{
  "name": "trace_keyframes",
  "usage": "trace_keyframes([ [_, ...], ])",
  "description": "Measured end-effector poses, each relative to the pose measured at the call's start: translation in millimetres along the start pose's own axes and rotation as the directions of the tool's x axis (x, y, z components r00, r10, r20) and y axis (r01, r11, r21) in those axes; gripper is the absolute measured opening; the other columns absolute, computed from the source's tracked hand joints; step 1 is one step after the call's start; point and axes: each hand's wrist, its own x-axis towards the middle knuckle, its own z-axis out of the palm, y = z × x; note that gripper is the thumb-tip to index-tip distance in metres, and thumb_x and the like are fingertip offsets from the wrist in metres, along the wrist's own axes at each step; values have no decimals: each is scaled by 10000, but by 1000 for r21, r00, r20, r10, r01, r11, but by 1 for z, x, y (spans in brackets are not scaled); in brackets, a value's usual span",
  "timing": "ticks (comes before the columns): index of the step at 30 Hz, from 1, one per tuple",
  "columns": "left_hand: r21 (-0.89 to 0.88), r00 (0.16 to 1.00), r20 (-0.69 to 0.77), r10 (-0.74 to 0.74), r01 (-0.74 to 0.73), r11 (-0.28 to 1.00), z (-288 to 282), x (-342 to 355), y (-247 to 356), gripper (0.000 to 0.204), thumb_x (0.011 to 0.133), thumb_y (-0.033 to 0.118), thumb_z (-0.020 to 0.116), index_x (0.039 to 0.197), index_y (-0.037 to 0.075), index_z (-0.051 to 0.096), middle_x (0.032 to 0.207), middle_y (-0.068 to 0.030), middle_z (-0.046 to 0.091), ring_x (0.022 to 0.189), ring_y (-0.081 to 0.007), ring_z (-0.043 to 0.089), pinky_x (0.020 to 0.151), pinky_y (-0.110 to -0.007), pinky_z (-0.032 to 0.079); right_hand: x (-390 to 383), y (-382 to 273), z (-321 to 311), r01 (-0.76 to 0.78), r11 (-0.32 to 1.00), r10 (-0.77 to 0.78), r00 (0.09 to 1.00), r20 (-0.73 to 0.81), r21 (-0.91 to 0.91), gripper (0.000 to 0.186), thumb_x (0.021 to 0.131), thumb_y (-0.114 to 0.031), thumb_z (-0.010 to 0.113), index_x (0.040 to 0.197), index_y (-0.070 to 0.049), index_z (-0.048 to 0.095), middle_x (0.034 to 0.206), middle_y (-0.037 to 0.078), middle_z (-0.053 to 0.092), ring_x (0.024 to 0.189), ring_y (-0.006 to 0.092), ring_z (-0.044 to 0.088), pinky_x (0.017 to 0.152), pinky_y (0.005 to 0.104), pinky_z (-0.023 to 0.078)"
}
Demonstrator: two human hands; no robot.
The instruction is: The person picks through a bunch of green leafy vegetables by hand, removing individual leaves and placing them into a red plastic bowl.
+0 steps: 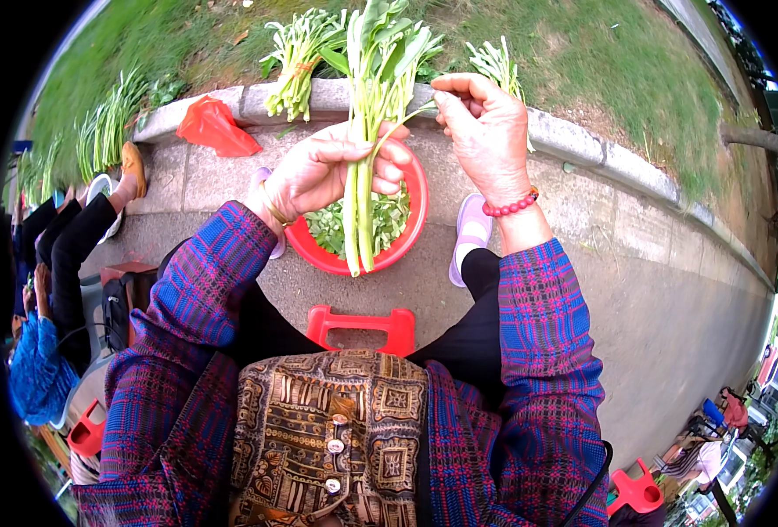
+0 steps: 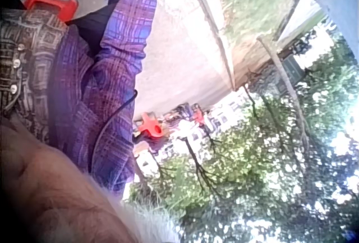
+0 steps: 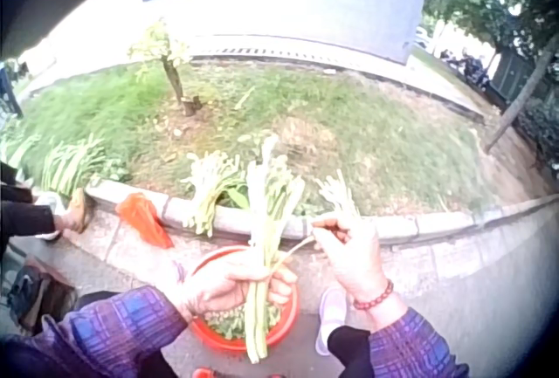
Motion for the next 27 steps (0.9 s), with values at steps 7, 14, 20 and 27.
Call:
trace_keyframes([
  [7,-28,999,54,1,1,1000,1,1,1,525,936,158,520,1375,-68,342,1178,-191,594,972,-245,647,921,-439,507,2,1,-6,-13,997,13,1000,6,79,123,856,-55,643,968,-27,687,725,-10,645,613,37,585,524,177,465],
  [14,12,1000,-13,27,-27,1000,2,1,1,417,899,98,575,1273,-41,453,1144,-210,612,948,-259,659,889,-404,535,0,-3,-9,-4,1000,3,1000,6,26,119,849,-61,654,958,-31,691,721,-13,647,612,29,579,516,174,455],
  [20,96,998,-43,50,-46,994,2,1,-1,367,910,94,577,1236,-43,480,1080,-179,646,892,-223,676,843,-360,557,1,-2,-9,-22,999,21,999,42,25,134,861,-97,655,973,-32,687,732,-9,654,625,39,588,531,184,465],
  [27,199,999,-23,25,-20,980,3,0,-1,372,919,96,562,1243,-56,461,1075,-156,656,878,-178,675,844,-352,558,4,-1,-15,-25,997,25,1000,-3,67,208,900,-173,623,1049,-34,663,876,23,670,718,64,620,583,194,482],
])
